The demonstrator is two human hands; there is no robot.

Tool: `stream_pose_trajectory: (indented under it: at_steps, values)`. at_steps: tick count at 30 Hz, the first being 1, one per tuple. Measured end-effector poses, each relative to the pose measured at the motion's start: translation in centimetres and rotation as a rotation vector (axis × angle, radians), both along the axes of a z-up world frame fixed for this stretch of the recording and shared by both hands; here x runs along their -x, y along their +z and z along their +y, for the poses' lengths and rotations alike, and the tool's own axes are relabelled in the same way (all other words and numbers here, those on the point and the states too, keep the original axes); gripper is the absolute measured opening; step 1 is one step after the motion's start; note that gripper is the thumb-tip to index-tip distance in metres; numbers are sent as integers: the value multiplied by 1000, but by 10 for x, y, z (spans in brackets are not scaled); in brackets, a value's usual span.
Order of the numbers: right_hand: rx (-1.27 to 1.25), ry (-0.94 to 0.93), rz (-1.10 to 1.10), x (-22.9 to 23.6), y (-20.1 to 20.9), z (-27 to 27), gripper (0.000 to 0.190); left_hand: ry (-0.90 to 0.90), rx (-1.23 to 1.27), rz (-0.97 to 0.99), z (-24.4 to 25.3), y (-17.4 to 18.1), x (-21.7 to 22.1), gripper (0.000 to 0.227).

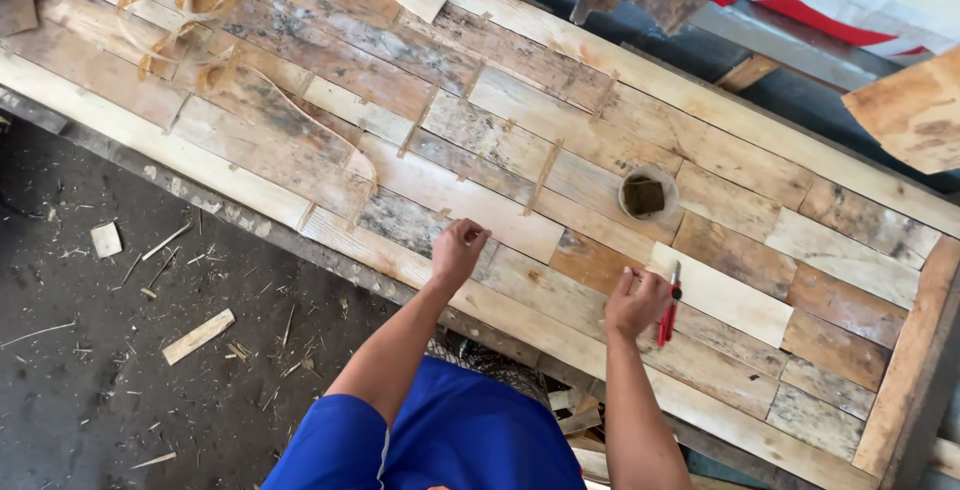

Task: The person picks up thin wooden strips one at a time, dips an end into a cup of dark paste, and presses the strips across the seams of a slatted wooden panel, working along the panel. A pair of red-handled pliers rests on the panel nearby.

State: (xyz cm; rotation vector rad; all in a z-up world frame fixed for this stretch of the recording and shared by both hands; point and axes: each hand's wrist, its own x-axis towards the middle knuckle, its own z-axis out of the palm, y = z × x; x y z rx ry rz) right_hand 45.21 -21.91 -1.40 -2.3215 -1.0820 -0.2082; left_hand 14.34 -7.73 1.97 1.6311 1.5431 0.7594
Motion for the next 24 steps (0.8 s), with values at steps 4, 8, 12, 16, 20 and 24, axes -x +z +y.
stream_pose_trajectory:
  at_steps: [4, 8, 12, 16, 20, 24]
  values:
    - [12, 38, 68, 47, 0, 41, 13, 74, -81, 63, 40, 0, 52, 23]
    - [-73, 202, 85, 99, 7, 82, 12, 259, -224, 194, 89, -12, 111, 27]
    - [-95, 293, 168, 147, 18, 118, 19, 440, -67, 305, 140, -36, 157, 44]
    - [-63, 273, 321, 192, 30, 141, 18, 378, 109, 352, 168, -80, 182, 37]
    - [51, 424, 641, 229, 51, 168, 27, 237, 284, -60, 166, -88, 156, 23]
    - [-44, 494, 1115, 252, 19, 193, 33, -36, 457, -640, 133, -81, 97, 12]
